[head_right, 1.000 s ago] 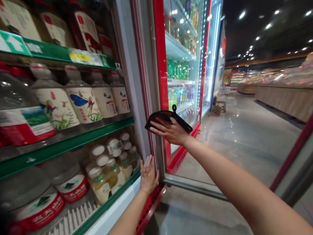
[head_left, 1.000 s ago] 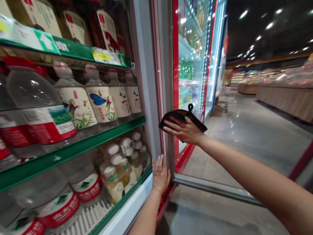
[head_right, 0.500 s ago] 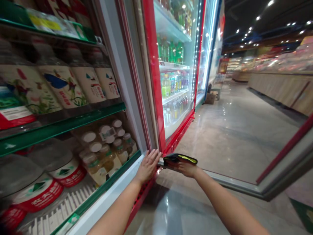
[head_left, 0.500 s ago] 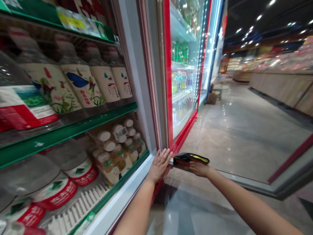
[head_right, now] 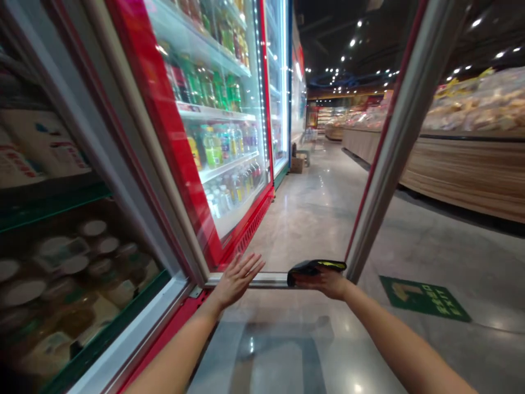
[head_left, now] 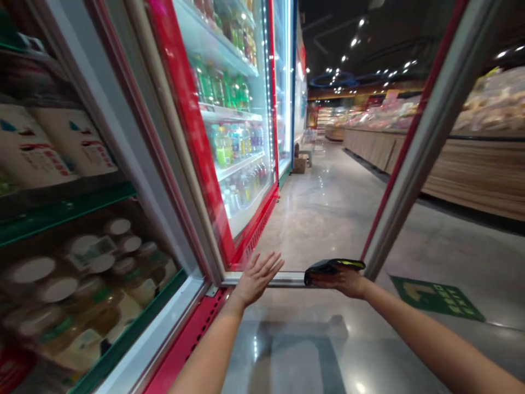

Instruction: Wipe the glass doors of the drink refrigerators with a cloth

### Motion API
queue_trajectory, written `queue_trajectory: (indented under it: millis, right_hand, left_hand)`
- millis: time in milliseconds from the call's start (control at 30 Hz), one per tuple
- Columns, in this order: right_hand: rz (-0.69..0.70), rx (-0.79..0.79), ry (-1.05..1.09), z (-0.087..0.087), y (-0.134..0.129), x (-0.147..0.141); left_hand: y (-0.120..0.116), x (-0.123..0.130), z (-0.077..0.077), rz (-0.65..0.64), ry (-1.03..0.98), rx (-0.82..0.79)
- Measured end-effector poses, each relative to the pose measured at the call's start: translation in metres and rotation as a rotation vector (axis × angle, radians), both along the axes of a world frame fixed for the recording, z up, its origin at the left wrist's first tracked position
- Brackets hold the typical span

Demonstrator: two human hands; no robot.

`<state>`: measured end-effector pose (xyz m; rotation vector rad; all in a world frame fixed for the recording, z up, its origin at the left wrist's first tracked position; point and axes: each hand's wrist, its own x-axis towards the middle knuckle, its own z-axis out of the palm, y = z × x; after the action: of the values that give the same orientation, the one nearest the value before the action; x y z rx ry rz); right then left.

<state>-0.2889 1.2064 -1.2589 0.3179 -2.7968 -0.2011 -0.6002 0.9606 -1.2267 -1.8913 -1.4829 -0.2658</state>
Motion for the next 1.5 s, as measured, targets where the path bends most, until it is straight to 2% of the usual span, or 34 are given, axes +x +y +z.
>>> queue_trajectory:
  millis: [167,300,367,433,567,667,733,867,1000,1100,1300,1500]
  right_hand:
    - [-0.073,-0.013,-0.016,0.016,0.022,0.045]
    - [-0.132,0.003,-0.013,0.024,0.030,0.059]
    - [-0.178,0.014,-0.006,0.033,0.034,0.063]
    - [-0.232,0.036,0.019,0.049,0.037,0.068]
    - [-0.335,0.118,0.183,0.094,0.040,0.069]
    - [-0.451,0.194,0.353,0.126,0.037,0.060]
    - [-0.535,0.260,0.466,0.146,0.036,0.051]
    - [-0.659,0.353,0.652,0.193,0.039,0.034]
    - [-0.738,0.369,0.826,0.262,0.042,0.020]
    - [-0.735,0.370,0.940,0.326,0.045,0.012]
    - [-0.575,0.319,1.031,0.466,0.052,0.005]
    - [-0.500,0.253,1.118,0.602,0.053,-0.004]
  left_hand:
    - [0.027,0.016,0.012,-0.067,0.025,0.055]
    - [0.041,0.026,0.020,-0.070,0.029,0.060]
    - [0.048,0.029,0.023,-0.070,0.030,0.064]
    - [0.056,0.033,0.026,-0.065,0.026,0.074]
    - [0.073,0.043,0.041,-0.049,-0.005,0.133]
    - [0.089,0.056,0.062,-0.022,-0.045,0.210]
    - [0.102,0.067,0.083,0.001,-0.066,0.280]
    - [0.134,0.088,0.143,0.015,-0.034,0.376]
    - [0.163,0.107,0.224,0.008,0.014,0.369]
    - [0.183,0.124,0.289,-0.027,0.028,0.377]
    - [0.221,0.153,0.426,-0.027,-0.002,0.499]
    - [0.235,0.157,0.566,-0.051,0.017,0.652]
